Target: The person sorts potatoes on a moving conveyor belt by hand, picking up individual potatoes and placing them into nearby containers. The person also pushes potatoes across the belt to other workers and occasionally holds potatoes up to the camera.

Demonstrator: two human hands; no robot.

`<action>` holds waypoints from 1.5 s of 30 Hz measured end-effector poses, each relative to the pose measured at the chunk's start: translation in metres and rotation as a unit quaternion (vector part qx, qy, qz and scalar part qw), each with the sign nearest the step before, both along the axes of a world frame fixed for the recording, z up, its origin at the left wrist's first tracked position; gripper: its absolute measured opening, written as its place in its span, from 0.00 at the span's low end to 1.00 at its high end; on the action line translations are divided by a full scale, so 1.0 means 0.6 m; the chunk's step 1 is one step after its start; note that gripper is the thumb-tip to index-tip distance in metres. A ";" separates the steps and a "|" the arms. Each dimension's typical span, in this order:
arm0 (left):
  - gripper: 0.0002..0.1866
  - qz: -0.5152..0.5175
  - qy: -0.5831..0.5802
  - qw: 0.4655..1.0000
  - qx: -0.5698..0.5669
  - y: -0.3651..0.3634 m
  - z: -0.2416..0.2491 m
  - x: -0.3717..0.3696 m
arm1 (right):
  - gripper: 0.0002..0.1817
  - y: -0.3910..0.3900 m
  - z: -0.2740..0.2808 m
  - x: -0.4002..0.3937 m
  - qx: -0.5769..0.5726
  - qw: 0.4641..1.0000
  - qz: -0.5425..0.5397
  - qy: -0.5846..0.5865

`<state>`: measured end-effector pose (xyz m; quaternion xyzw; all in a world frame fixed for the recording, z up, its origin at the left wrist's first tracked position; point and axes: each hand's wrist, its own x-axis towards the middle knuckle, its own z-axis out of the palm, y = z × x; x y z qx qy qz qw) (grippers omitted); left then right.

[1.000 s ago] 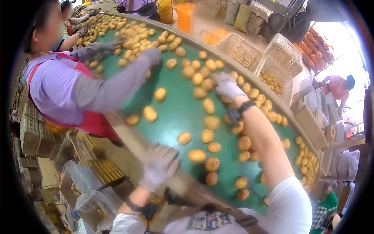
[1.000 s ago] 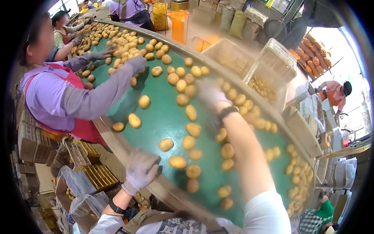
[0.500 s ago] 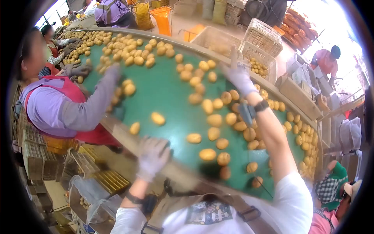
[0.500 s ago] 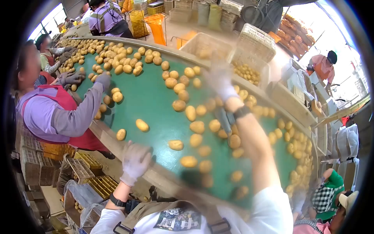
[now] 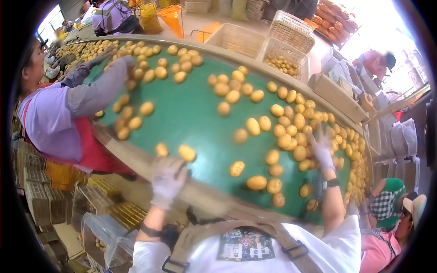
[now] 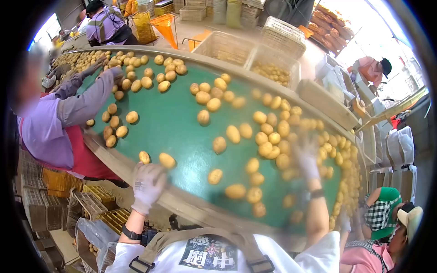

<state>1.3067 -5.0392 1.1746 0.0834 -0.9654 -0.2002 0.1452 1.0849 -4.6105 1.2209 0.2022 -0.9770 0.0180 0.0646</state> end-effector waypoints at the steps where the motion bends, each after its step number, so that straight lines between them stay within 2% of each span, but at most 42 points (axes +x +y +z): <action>1: 0.09 -0.001 0.005 1.000 -0.002 0.007 0.002 -0.006 | 0.29 0.003 -0.009 0.009 0.006 1.000 0.009 0.011; 3: 0.09 0.000 0.011 1.000 -0.005 0.023 0.007 -0.012 | 0.31 -0.006 -0.029 0.026 0.019 0.999 0.028 0.028; 5: 0.10 -0.006 -0.002 1.000 -0.012 0.025 0.006 -0.012 | 0.30 -0.045 -0.025 0.037 -0.064 0.991 0.115 -0.015; 6: 0.10 -0.010 -0.009 1.000 -0.014 0.023 0.004 -0.010 | 0.28 -0.073 -0.012 0.032 -0.149 0.968 0.192 -0.064; 9: 0.11 -0.007 -0.005 1.000 -0.018 0.018 0.003 -0.006 | 0.25 -0.172 -0.012 -0.055 -0.228 0.948 0.215 -0.054; 10: 0.10 -0.006 0.004 1.000 -0.016 0.020 0.001 -0.007 | 0.24 -0.197 -0.024 -0.103 -0.232 0.948 0.210 -0.056; 12: 0.10 0.002 0.022 1.000 -0.011 0.019 0.001 -0.003 | 0.25 -0.254 -0.015 -0.172 -0.095 0.975 0.197 -0.028; 15: 0.10 -0.002 0.024 1.000 -0.002 0.010 0.004 -0.002 | 0.27 -0.288 -0.047 -0.214 -0.067 0.977 0.158 -0.128; 18: 0.11 0.005 0.021 1.000 0.015 0.011 -0.011 -0.003 | 0.28 -0.273 0.017 -0.195 -0.003 0.952 0.137 -0.275; 21: 0.12 0.005 0.003 1.000 0.028 0.011 -0.007 -0.003 | 0.25 -0.189 -0.025 -0.176 -0.056 0.950 0.195 -0.238; 25: 0.12 0.002 0.001 1.000 0.009 0.045 -0.013 0.004 | 0.24 -0.063 -0.065 -0.125 -0.280 0.909 0.063 -0.303; 26: 0.12 0.002 0.004 1.000 0.009 0.048 -0.012 0.006 | 0.24 -0.048 -0.055 -0.106 -0.341 0.879 -0.016 -0.333; 29: 0.11 0.004 -0.003 1.000 0.003 0.050 -0.007 0.012 | 0.27 -0.002 -0.046 -0.047 -0.414 0.898 0.014 -0.147; 31: 0.12 0.008 -0.008 1.000 -0.002 0.058 -0.008 0.014 | 0.28 0.022 -0.012 0.017 -0.378 0.916 0.054 -0.126; 33: 0.12 0.006 -0.008 1.000 -0.007 0.061 -0.010 0.016 | 0.28 0.037 -0.008 0.066 -0.273 0.949 0.116 -0.104; 35: 0.12 0.002 -0.009 1.000 -0.012 0.065 -0.008 0.016 | 0.29 0.050 -0.030 0.098 -0.092 0.972 0.201 -0.075; 38: 0.12 0.003 -0.005 1.000 -0.014 0.091 -0.012 0.025 | 0.28 0.079 -0.042 0.121 0.058 0.981 0.185 -0.015; 41: 0.12 0.004 -0.001 1.000 -0.006 0.087 -0.006 0.031 | 0.26 0.083 -0.036 0.111 0.071 0.983 0.122 -0.121; 43: 0.13 -0.007 0.012 1.000 0.024 0.094 0.000 0.042 | 0.22 0.089 -0.012 0.116 -0.114 0.971 0.089 -0.192; 45: 0.15 -0.030 0.042 0.996 0.074 0.120 0.007 0.050 | 0.20 0.092 -0.004 0.131 -0.278 0.924 0.054 -0.258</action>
